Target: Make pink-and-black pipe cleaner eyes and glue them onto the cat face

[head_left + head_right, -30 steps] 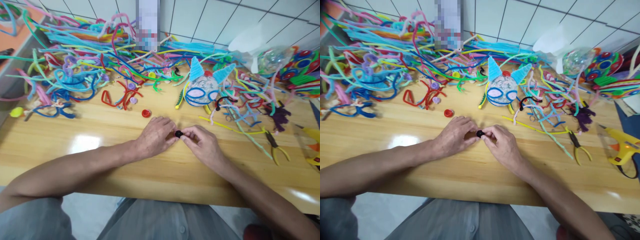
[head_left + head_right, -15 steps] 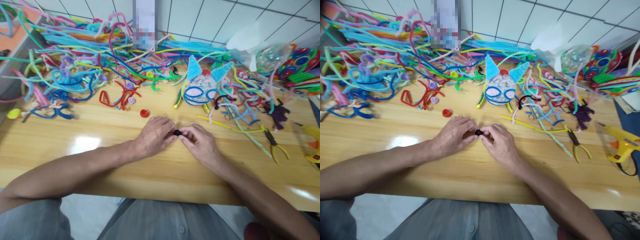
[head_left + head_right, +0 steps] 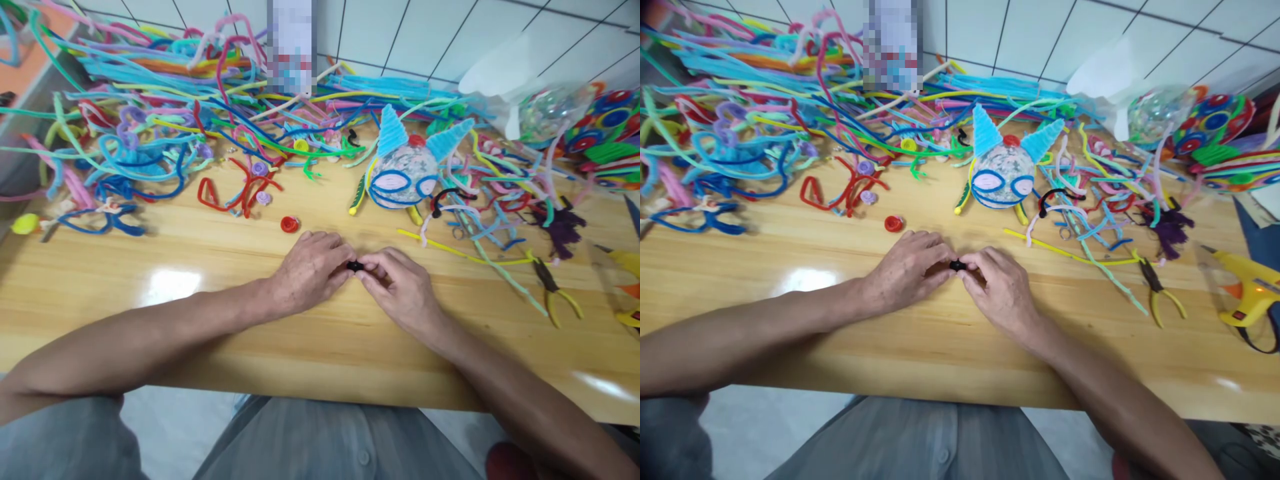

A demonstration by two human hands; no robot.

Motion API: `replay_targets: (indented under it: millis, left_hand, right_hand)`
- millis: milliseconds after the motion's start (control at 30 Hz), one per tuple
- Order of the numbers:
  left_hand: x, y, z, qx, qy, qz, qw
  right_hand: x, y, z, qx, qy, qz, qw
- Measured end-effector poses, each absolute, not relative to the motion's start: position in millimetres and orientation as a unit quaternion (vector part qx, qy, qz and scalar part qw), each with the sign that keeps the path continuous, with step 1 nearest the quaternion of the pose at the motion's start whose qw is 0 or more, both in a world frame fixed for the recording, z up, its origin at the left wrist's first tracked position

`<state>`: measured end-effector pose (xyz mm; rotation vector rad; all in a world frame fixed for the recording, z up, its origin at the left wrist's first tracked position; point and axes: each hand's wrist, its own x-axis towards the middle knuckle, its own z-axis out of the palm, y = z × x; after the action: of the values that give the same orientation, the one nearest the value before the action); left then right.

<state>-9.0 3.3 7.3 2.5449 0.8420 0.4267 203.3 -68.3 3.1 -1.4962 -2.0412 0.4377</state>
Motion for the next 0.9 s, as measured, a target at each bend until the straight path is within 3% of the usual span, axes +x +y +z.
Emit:
replay_targets:
  millis: [900]
  left_hand:
    - [-9.0,2.4,8.3,0.913,0.278,0.194,0.225]
  right_hand:
    - [207.0,-74.7,4.3,-0.57,-0.774,0.133,0.242]
